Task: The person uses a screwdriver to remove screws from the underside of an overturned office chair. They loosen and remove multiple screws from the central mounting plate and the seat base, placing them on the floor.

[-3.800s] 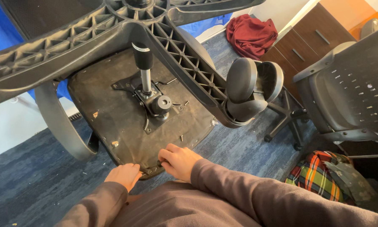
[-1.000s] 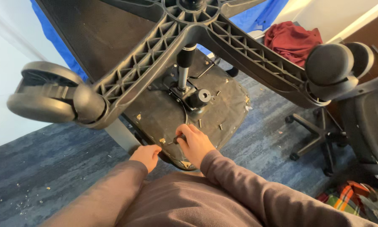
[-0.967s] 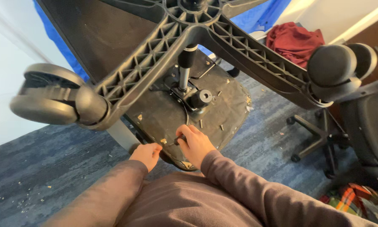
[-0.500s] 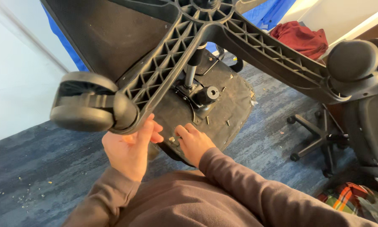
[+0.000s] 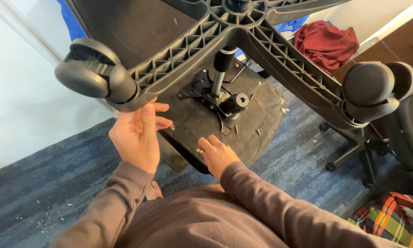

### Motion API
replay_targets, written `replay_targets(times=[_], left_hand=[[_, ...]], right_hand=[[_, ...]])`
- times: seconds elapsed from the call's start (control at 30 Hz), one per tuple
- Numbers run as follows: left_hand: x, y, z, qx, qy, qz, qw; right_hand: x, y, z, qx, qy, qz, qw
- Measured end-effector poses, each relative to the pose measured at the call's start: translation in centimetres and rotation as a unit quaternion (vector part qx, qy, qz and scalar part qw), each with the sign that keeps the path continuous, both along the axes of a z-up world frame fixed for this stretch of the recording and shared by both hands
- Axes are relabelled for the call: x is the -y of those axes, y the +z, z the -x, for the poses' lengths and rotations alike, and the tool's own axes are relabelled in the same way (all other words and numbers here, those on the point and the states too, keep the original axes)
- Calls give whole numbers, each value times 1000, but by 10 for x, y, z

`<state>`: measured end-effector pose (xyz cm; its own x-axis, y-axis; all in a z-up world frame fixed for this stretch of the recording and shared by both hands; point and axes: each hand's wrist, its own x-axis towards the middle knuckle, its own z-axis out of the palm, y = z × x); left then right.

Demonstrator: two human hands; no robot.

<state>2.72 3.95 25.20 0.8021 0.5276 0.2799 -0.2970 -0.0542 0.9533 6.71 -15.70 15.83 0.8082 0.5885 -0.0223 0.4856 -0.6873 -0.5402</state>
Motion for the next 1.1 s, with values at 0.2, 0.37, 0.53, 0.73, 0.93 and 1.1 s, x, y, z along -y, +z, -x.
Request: replay_targets(times=[0.2, 0.37, 0.53, 0.73, 0.93, 1.1], left_hand=[[-3, -66, 2, -104, -65, -147, 982], [13, -152, 12, -262, -268, -492, 786], [17, -202, 7, -262, -374, -672, 584], [20, -221, -1, -213, -404, -720, 522], [22, -227, -3, -198, -396, -721, 533], [23, -226, -5, -217, -401, -714, 530]], right_hand=[[15, -6, 0, -6, -52, -71, 996], [40, -8, -10, -12, -114, -142, 983], [45, -10, -21, -39, -109, -127, 985], [42, -14, -24, -46, -81, -101, 990], [39, -8, -23, -63, -71, -82, 992], [36, -6, -19, -75, -57, -61, 994]])
